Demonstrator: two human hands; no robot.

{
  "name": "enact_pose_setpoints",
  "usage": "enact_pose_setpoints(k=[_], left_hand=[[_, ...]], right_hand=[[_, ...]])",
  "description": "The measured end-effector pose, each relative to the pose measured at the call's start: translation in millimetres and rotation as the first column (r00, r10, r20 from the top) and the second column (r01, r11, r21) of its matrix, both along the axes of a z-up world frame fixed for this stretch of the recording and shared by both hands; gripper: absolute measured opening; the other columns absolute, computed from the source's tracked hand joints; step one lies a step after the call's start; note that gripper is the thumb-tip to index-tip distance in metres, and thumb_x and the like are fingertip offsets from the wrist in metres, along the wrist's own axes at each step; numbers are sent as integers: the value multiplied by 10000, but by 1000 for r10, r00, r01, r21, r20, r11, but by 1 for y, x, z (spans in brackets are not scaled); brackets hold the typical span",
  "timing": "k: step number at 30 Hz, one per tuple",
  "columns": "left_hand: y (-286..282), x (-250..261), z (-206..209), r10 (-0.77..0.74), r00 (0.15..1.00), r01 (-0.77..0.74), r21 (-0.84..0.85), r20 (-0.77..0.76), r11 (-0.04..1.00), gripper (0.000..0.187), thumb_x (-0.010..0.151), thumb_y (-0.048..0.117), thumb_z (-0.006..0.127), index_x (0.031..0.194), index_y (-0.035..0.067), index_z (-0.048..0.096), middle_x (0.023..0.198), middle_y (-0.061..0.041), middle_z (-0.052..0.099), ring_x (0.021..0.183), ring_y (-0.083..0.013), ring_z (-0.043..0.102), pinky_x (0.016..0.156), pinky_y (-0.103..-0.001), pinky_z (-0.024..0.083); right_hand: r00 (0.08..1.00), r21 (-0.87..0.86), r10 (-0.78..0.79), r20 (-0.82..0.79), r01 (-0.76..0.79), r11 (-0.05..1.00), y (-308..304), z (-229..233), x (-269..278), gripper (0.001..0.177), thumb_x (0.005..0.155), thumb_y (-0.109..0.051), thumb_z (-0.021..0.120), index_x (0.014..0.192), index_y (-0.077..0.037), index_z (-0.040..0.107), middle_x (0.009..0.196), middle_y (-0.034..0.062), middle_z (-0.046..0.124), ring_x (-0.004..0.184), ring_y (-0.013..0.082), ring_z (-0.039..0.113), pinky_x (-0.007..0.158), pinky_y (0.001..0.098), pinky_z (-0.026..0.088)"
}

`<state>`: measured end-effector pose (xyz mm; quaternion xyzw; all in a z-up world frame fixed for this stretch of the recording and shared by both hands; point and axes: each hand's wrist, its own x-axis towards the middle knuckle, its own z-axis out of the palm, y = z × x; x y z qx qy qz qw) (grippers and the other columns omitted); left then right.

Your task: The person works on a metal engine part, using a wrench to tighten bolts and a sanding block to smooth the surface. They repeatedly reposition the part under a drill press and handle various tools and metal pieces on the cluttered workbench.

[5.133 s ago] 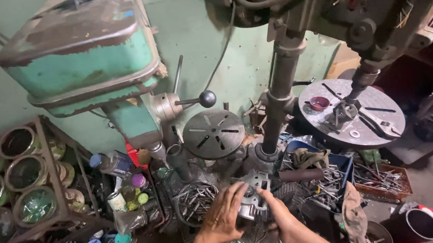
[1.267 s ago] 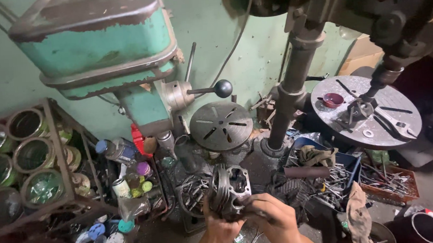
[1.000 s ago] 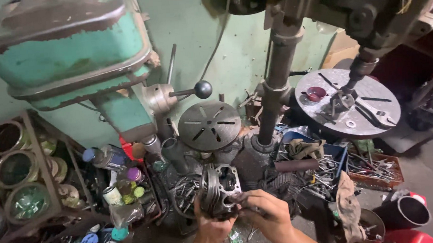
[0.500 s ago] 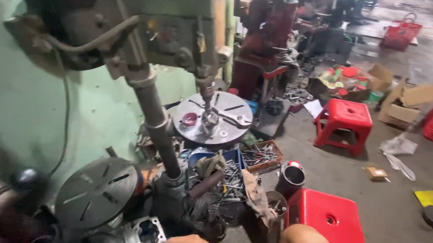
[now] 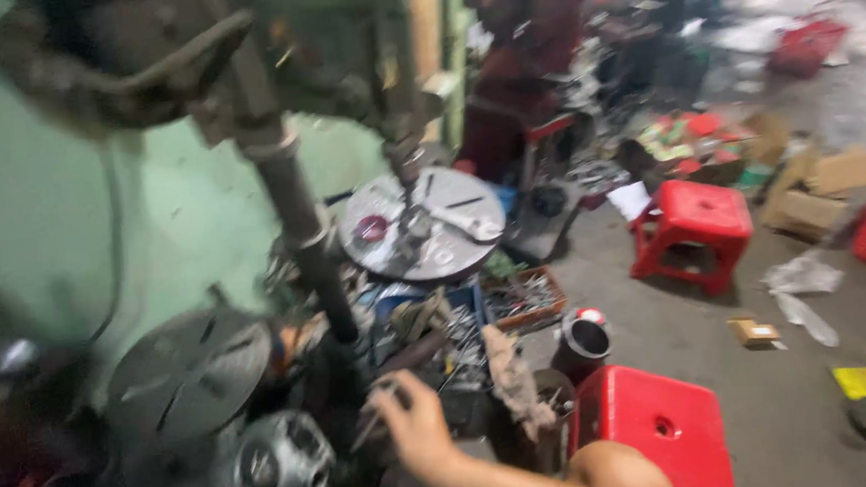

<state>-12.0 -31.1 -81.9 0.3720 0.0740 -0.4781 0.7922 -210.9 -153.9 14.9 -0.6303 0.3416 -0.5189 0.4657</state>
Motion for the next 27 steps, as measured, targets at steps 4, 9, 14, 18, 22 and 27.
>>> enact_pose_setpoints(k=[4,9,14,18,22,27], left_hand=[[-5,47,-18,87,996,-87,98,2,991,508,841,357,621,1303,147,631,1226,-43,700,1065,-248,678,897,-465,554],[12,53,4,-60,960,34,99,275,995,611,863,207,732,1428,97,528,1233,-50,618,1070,-237,606,800,-412,458],[25,30,64,-129,747,47,142,652,989,869,696,110,793,1499,55,465,1305,-112,631,1171,-239,611,1023,-370,468],[45,31,79,-181,588,71,173,788,982,1027,653,212,845,1533,33,346,1384,-162,585,1237,-268,585,1083,-372,428],[64,43,77,-309,194,-195,345,931,918,1148,604,312,889,1544,-4,311,1497,-232,486,1384,-355,475,1158,-429,350],[93,56,92,-382,141,-321,407,913,855,1192,557,349,893,1545,42,301,1527,-231,444,1407,-392,439,1153,-449,343]], right_hand=[[957,556,7,-289,162,815,-25,-138,7,258,892,-252,729,1045,-44,725,881,107,750,793,218,703,723,392,565],[761,487,174,-625,206,849,5,-229,5,357,847,-300,796,1094,-52,722,1028,183,756,953,323,745,826,417,569],[490,490,429,-759,-3,872,23,-241,4,299,861,-211,723,1123,-67,734,1070,239,722,1066,398,689,881,465,567],[295,444,468,-833,-147,884,19,-298,15,333,837,-206,755,1096,-2,708,1090,264,705,1096,412,668,897,465,572],[109,367,416,-903,-310,877,19,-321,54,287,871,-202,693,1068,6,710,1089,261,716,1061,416,693,888,469,573],[428,461,450,-784,-84,883,14,-323,120,356,845,-244,720,1072,30,704,1095,280,718,1080,422,695,881,475,578]])
